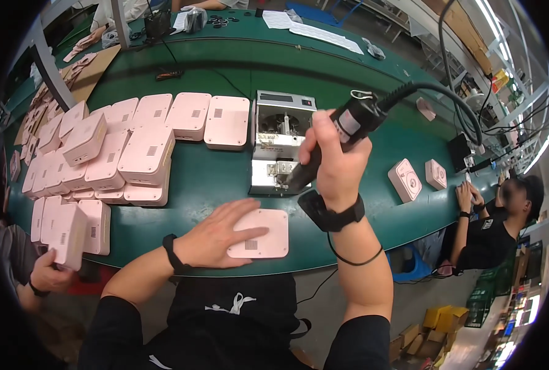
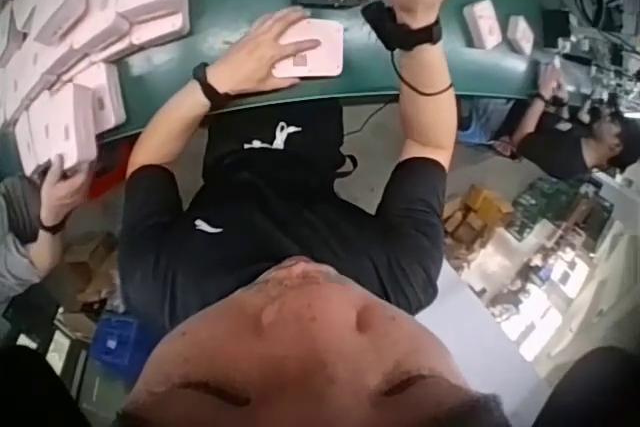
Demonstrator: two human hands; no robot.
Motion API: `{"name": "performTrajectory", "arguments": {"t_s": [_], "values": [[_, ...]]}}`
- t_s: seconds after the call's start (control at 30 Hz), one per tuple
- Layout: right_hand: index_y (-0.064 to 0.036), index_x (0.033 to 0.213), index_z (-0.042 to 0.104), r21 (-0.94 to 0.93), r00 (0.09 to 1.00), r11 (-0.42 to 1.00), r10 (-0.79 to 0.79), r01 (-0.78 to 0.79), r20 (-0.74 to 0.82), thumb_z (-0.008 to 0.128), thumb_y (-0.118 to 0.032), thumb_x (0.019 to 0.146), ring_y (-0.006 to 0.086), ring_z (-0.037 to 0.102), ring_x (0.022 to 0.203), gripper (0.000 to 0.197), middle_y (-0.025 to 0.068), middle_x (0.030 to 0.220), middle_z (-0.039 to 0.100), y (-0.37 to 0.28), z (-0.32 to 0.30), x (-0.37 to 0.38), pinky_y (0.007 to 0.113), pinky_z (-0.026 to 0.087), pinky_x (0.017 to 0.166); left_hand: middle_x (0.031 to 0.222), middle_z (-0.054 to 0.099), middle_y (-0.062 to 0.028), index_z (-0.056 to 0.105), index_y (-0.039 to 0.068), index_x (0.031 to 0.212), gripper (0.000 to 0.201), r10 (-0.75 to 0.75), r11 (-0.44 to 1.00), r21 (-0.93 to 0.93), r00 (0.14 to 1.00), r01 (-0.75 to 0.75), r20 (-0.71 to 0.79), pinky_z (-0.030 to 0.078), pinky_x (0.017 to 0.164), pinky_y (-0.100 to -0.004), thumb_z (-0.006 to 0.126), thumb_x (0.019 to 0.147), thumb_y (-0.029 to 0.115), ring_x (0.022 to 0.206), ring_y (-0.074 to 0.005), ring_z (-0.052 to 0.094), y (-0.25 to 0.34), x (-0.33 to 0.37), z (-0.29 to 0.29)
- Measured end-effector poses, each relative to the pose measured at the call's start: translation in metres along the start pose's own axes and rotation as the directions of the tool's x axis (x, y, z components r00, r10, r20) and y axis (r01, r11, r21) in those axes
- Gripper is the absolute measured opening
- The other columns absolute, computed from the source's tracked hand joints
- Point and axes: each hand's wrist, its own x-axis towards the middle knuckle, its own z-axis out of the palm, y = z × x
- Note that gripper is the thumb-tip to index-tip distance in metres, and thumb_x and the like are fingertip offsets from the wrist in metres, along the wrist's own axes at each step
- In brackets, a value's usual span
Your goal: The person picks up a pink device, places it on the table, and drives screws into the back using a power screwdriver. They then set the device aside and repeat the process with another pink device from the stack.
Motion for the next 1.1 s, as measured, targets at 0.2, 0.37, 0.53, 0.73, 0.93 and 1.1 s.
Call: {"name": "performTrajectory", "arguments": {"t_s": [0.2, 0.37, 0.53, 0.73, 0.93, 1.1], "values": [[-0.0063, 0.102, 0.049, 0.187, 0.995, 0.98, 0.085, -0.074, -0.049, 0.053, -0.026, 0.099, 0.0156, 0.048, 0.05, 0.02, 0.0055, 0.066, 0.05, -0.013, -0.017, -0.033, 0.034, 0.044, 0.053, 0.149, 0.032, -0.0219, 0.05, 0.016, 0.142, 0.085, -0.159, 0.984, -0.089, 0.985, 0.153, -0.066, 0.041, 0.109, -0.0504, 0.088, 0.068, 0.034, 0.132, -0.0442, 0.043, -0.01, -0.001, 0.006], [-0.0075, 0.102, 0.048, 0.152, 0.998, 0.988, 0.039, -0.031, -0.052, 0.053, -0.028, 0.099, 0.0152, 0.047, 0.05, 0.021, 0.0055, 0.066, 0.05, -0.011, -0.019, -0.047, 0.034, 0.044, 0.053, 0.144, 0.035, -0.0208, 0.049, 0.016, 0.142, 0.087, -0.209, 0.963, -0.172, 0.978, 0.206, 0.002, 0.045, 0.106, -0.0473, 0.089, 0.066, 0.031, 0.129, -0.0431, 0.045, -0.011, -0.002, 0.006], [-0.0081, 0.101, 0.047, 0.146, 0.998, 0.989, 0.036, -0.027, -0.059, 0.052, -0.028, 0.098, 0.015, 0.046, 0.05, 0.021, 0.0056, 0.066, 0.05, 0.009, -0.023, -0.053, 0.034, 0.043, 0.052, 0.139, 0.038, -0.0201, 0.049, 0.016, 0.141, 0.087, -0.201, 0.968, -0.162, 0.979, 0.194, -0.029, 0.048, 0.102, -0.0467, 0.089, 0.066, 0.029, 0.126, -0.042, 0.048, -0.013, -0.002, 0.01], [-0.008, 0.099, 0.047, 0.173, 0.998, 0.984, 0.058, -0.051, -0.037, 0.053, -0.026, 0.097, 0.0151, 0.046, 0.049, 0.02, 0.0056, 0.066, 0.05, 0.016, -0.023, -0.049, 0.033, 0.043, 0.052, 0.139, 0.038, -0.02, 0.05, 0.016, 0.141, 0.085, -0.213, 0.967, -0.151, 0.976, 0.204, -0.045, 0.048, 0.102, -0.0468, 0.088, 0.066, 0.028, 0.125, -0.0419, 0.049, -0.012, -0.002, 0.01], [-0.0081, 0.099, 0.047, 0.189, 0.989, 0.981, 0.026, -0.053, 0.145, 0.053, -0.027, 0.097, 0.0153, 0.045, 0.049, 0.02, 0.0056, 0.067, 0.051, 0.015, -0.025, -0.057, 0.032, 0.043, 0.052, 0.138, 0.038, -0.0191, 0.05, 0.016, 0.141, 0.083, -0.202, 0.968, -0.162, 0.979, 0.194, -0.037, 0.049, 0.101, -0.0467, 0.087, 0.067, 0.026, 0.124, -0.0415, 0.049, -0.012, -0.003, 0.008], [-0.0083, 0.099, 0.047, 0.268, 0.997, 0.963, -0.039, 0.021, 0.062, 0.053, -0.028, 0.098, 0.0158, 0.046, 0.049, 0.021, 0.0058, 0.068, 0.051, -0.009, -0.015, -0.039, 0.032, 0.043, 0.051, 0.139, 0.039, -0.019, 0.051, 0.021, 0.142, 0.086, -0.2, 0.966, -0.179, 0.978, 0.188, -0.052, 0.047, 0.104, -0.0459, 0.088, 0.065, 0.029, 0.126, -0.0412, 0.048, -0.013, -0.006, 0.005]]}}
